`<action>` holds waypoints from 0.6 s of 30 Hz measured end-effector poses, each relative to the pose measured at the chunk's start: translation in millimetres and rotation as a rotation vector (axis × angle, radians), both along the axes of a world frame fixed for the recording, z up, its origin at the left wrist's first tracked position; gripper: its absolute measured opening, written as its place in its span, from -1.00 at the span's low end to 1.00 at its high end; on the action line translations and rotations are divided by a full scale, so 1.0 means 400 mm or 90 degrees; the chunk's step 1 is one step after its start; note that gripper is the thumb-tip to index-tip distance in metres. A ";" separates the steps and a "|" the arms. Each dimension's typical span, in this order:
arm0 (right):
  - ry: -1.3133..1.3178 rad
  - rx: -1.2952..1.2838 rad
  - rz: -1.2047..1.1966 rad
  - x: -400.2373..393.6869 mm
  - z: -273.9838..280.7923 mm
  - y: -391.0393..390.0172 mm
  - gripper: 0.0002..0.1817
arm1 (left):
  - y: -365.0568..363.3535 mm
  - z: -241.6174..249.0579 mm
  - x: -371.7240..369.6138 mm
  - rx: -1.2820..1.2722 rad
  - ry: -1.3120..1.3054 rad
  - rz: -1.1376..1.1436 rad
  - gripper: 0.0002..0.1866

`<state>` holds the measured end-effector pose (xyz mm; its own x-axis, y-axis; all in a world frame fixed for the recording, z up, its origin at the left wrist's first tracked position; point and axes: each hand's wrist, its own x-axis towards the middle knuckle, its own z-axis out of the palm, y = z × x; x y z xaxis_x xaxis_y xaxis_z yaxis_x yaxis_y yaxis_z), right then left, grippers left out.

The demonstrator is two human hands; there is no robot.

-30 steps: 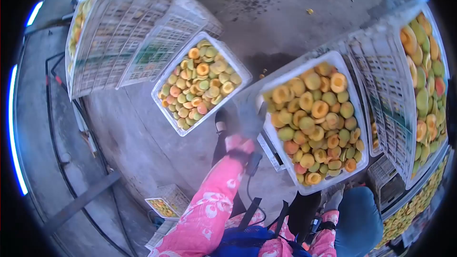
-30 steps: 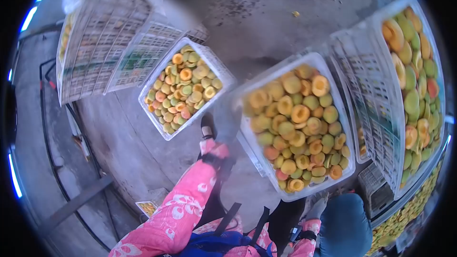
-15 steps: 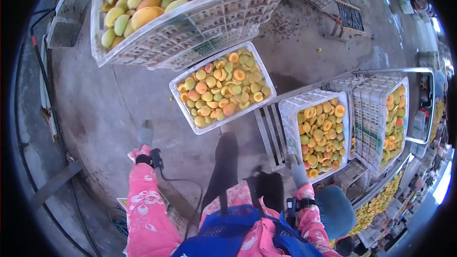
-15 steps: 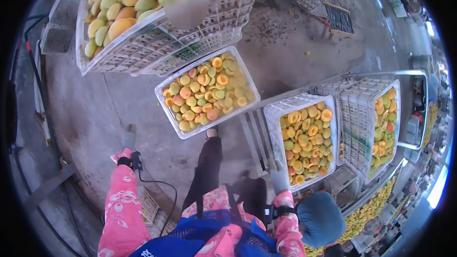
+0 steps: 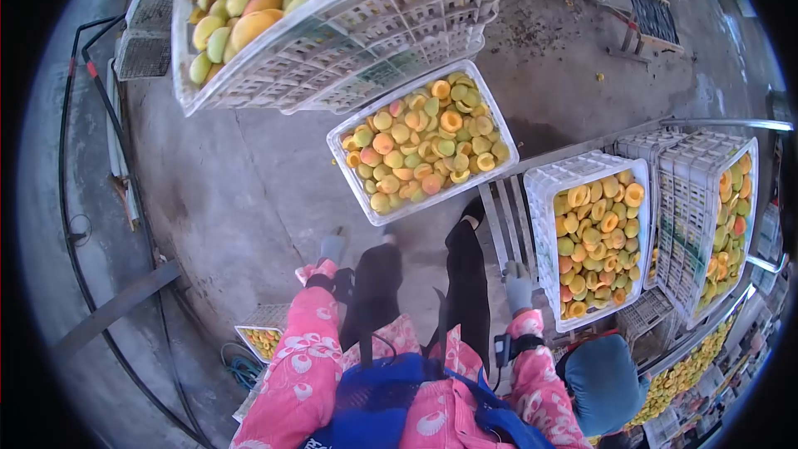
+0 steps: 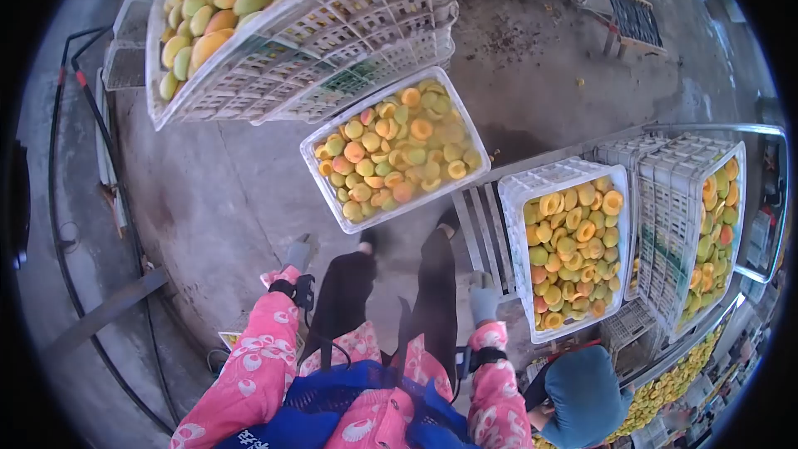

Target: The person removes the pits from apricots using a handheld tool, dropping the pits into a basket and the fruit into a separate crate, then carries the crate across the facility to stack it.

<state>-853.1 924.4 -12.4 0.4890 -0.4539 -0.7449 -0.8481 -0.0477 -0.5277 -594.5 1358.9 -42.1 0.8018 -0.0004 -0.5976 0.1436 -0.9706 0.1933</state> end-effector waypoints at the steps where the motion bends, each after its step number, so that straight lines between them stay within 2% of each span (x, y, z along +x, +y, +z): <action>1: 0.003 0.000 -0.007 0.016 0.027 0.034 -0.77 | 0.019 -0.101 -0.004 -0.129 0.022 0.178 -0.65; 2: -0.034 -0.077 0.015 0.049 0.056 0.088 -0.78 | 0.031 -0.170 0.008 -0.255 0.046 0.355 -0.64; 3: -0.071 -0.154 0.035 0.083 0.072 0.135 -0.79 | 0.029 -0.203 0.043 -0.253 0.051 0.344 -0.64; 4: -0.065 -0.153 0.025 0.105 0.077 0.168 -0.79 | 0.014 -0.230 0.081 -0.292 0.128 0.432 -0.69; 7: -0.126 -0.208 0.088 0.118 0.050 0.256 -0.76 | -0.041 -0.329 0.154 -0.363 0.158 0.489 -0.64; 9: -0.084 -0.248 0.091 0.104 0.011 0.350 -0.71 | -0.066 -0.390 0.237 -0.091 0.111 0.448 -0.67; 10: -0.076 -0.245 0.094 0.112 0.005 0.389 -0.71 | -0.036 -0.446 0.248 -0.086 0.118 0.450 -0.67; 12: -0.058 -0.286 0.186 0.121 0.007 0.449 -0.74 | -0.012 -0.523 0.250 -0.412 0.106 0.635 -0.71; 13: -0.047 -0.295 0.190 0.119 -0.008 0.478 -0.74 | -0.015 -0.552 0.250 -0.418 0.119 0.639 -0.71; 15: -0.041 -0.267 0.177 0.113 -0.026 0.528 -0.79 | -0.042 -0.565 0.257 -0.449 0.083 0.751 -0.81; 16: -0.042 -0.275 0.171 0.121 -0.027 0.543 -0.84 | -0.046 -0.562 0.252 -0.445 0.058 0.673 -0.85; 18: -0.028 -0.286 0.175 0.115 -0.037 0.566 -0.85 | -0.039 -0.594 0.236 -0.475 0.046 0.670 -0.87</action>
<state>-807.0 1150.9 -27.4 0.6613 -0.5744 -0.4823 -0.7500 -0.4943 -0.4396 -500.0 1343.2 -279.7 0.5864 0.2581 -0.7678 0.8013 -0.0461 0.5965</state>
